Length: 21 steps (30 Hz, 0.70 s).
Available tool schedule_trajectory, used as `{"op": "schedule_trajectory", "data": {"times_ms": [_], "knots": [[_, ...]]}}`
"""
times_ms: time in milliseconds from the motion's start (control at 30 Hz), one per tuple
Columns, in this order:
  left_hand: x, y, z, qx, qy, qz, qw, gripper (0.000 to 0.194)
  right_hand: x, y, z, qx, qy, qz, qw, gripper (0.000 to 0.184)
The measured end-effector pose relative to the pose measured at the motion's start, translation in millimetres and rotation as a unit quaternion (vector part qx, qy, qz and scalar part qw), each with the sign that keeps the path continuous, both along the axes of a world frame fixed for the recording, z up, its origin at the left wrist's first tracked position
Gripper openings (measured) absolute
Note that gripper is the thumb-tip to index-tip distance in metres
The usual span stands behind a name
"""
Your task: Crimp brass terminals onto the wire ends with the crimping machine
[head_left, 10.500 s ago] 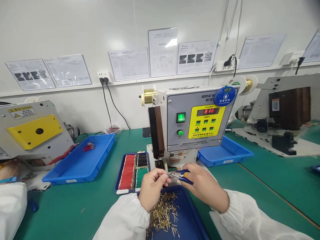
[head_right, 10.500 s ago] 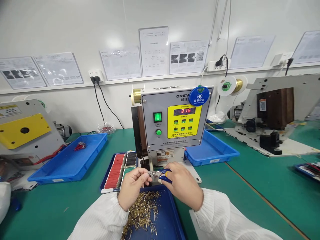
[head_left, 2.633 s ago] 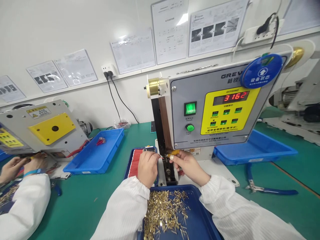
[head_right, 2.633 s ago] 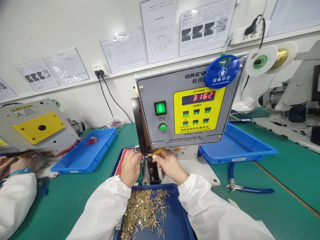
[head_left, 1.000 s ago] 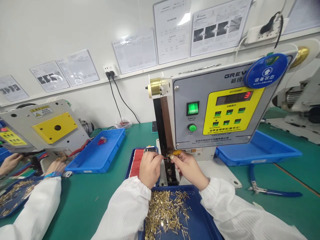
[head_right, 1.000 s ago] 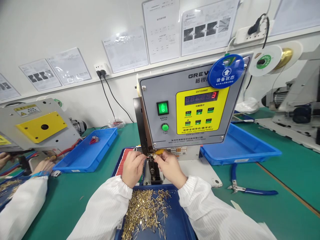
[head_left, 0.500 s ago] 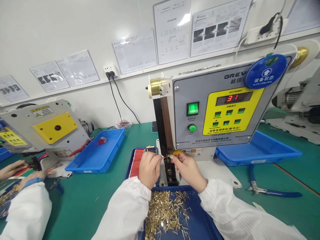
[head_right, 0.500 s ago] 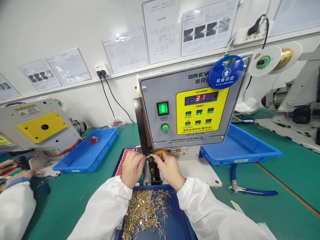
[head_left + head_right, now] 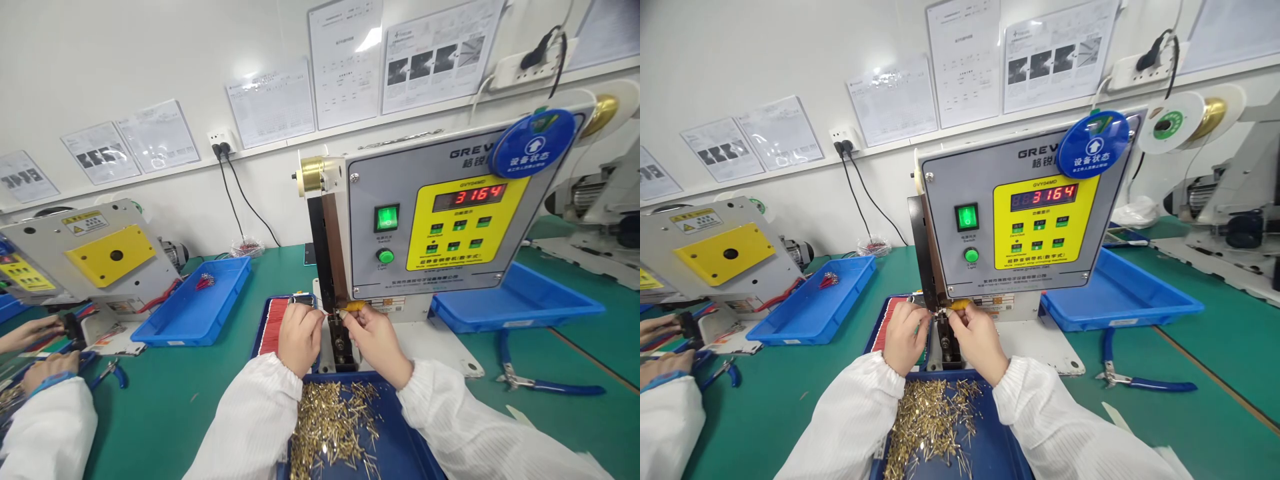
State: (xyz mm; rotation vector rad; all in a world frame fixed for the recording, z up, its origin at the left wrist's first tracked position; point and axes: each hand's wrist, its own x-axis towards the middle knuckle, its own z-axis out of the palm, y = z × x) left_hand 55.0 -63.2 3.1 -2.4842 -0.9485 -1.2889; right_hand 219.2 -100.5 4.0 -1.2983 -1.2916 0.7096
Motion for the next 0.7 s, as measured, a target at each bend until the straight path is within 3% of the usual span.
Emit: {"op": "schedule_trajectory", "data": {"times_ms": [433,600,700], "knots": [[-1,1,0.1,-0.001,0.001,-0.007,1.000,0.010,3,3,1.6,-0.009,-0.006,0.002,1.000,0.026],[-1,2,1.6,0.001,-0.008,-0.015,1.000,0.008,44,-5,11.6,-0.058,-0.086,0.058,0.993,0.016],[-1,2,1.4,0.003,-0.016,-0.021,1.000,0.009,76,-14,12.0,-0.074,-0.162,0.043,0.983,0.015]]}}
